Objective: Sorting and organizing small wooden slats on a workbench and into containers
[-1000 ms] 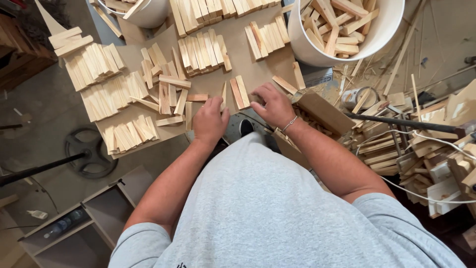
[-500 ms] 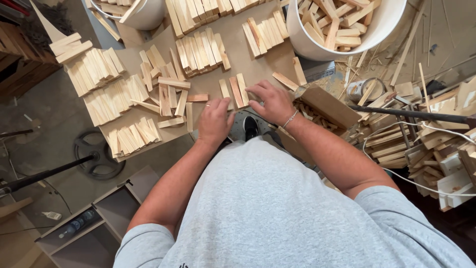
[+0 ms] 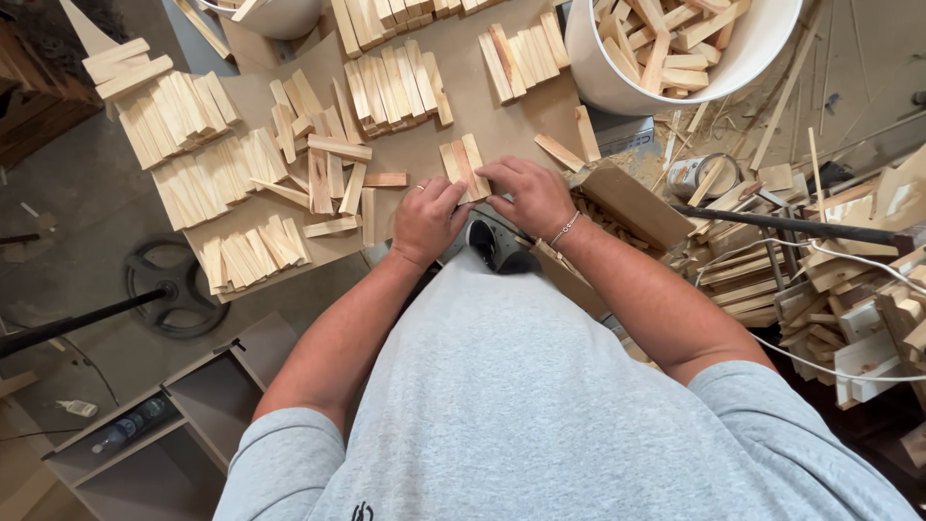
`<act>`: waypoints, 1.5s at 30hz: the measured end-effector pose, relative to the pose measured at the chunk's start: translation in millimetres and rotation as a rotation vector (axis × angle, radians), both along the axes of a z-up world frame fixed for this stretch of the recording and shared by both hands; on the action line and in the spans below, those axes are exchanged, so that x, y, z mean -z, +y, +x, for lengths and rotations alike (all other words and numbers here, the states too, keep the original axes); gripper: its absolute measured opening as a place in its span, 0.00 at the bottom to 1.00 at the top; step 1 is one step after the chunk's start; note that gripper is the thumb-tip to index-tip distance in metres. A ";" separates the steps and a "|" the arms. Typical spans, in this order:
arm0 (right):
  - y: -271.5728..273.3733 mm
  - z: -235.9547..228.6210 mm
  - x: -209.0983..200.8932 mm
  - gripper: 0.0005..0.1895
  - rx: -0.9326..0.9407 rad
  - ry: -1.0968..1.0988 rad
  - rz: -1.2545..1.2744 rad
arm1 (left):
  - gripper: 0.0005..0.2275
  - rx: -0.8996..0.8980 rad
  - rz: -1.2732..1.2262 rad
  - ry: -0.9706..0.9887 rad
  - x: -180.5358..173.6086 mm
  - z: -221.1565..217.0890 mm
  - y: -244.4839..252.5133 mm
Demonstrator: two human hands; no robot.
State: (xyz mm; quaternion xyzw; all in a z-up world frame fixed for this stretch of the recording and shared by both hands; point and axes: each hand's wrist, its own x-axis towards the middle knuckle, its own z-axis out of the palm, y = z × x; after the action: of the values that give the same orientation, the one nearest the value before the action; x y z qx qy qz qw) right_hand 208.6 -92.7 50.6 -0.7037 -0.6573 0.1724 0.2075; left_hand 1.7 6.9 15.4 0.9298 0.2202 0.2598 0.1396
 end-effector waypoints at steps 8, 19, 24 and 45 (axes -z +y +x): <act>1.8 0.6 9.7 0.20 -0.006 -0.001 0.035 | 0.11 -0.016 0.003 -0.010 4.3 2.1 -2.7; 3.6 -6.2 1.4 0.17 0.003 -0.007 0.049 | 0.13 -0.001 -0.009 -0.020 -7.1 1.1 -1.5; 5.1 -4.5 0.0 0.19 -0.007 -0.016 0.051 | 0.13 0.014 -0.017 -0.017 -4.3 1.2 -0.6; 1.8 -1.5 10.9 0.19 0.010 -0.010 0.091 | 0.14 -0.002 -0.014 0.000 -3.3 3.8 -2.2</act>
State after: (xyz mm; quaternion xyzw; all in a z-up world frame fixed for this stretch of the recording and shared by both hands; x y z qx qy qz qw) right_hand 207.2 -90.9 39.7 -0.6975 -0.6621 0.1376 0.2369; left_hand 5.5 4.7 18.7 0.9287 0.2228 0.2581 0.1460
